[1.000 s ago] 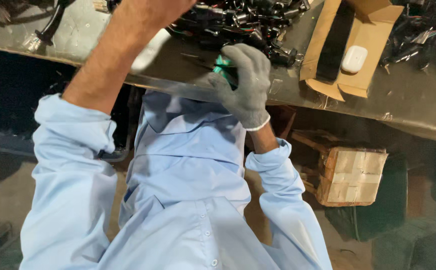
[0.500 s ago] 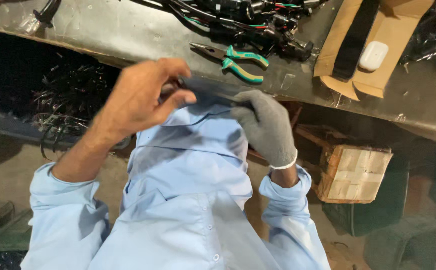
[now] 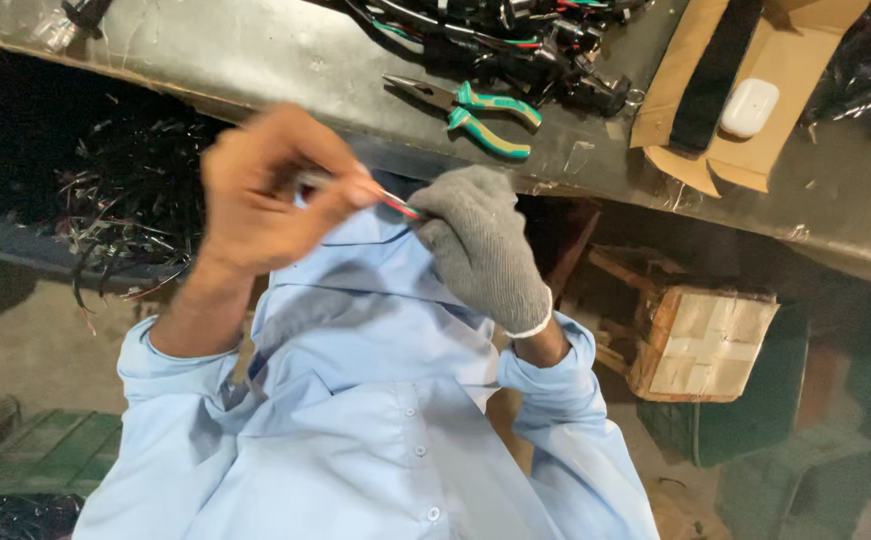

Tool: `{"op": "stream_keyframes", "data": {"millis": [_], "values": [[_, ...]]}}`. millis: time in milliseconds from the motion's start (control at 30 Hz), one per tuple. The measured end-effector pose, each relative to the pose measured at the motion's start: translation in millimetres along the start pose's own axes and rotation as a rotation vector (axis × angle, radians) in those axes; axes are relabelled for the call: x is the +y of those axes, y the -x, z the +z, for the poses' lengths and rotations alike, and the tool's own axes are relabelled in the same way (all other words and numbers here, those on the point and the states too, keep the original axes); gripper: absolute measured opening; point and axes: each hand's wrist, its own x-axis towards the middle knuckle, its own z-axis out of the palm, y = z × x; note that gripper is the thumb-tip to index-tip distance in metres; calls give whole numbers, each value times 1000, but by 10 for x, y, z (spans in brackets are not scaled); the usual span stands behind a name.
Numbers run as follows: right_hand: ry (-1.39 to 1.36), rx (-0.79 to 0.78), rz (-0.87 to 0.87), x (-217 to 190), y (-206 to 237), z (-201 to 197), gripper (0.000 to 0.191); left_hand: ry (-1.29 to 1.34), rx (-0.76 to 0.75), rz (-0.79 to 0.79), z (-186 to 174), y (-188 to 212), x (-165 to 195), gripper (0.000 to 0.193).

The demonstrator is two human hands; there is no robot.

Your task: The person holds a black cable and uses a green-handled wire stripper to strip insulation from its ends, pulling off stripped insulation and revealing inner colored wires. They work through several cable sections one at a time at the workbench, occasionally setting finished cables aside.

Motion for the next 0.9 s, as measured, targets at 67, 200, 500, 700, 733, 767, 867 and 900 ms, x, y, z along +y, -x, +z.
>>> {"op": "stream_keyframes", "data": {"millis": [67, 200, 500, 700, 733, 767, 867, 900], "values": [[7, 6, 44, 80, 30, 32, 19, 181, 244, 33, -118, -14, 1, 24], [-422, -75, 414, 281, 125, 136, 10, 651, 275, -209, -187, 191, -244, 53], [-497, 182, 289, 330, 366, 428, 9, 372, -125, -609, 669, 862, -1070, 35], [-439, 237, 379, 242, 407, 491, 21, 197, -151, -437, 532, 775, -942, 34], [-422, 222, 397, 237, 408, 494, 23, 112, -173, -443, 532, 757, -913, 34], [-404, 197, 404, 237, 404, 497, 24, 26, -195, -448, 532, 745, -892, 33], [-374, 189, 355, 268, 389, 493, 28, 60, -276, -380, 522, 732, -901, 32], [-384, 236, 294, 280, 383, 490, 32, 81, -288, -373, 509, 732, -923, 33]]}}
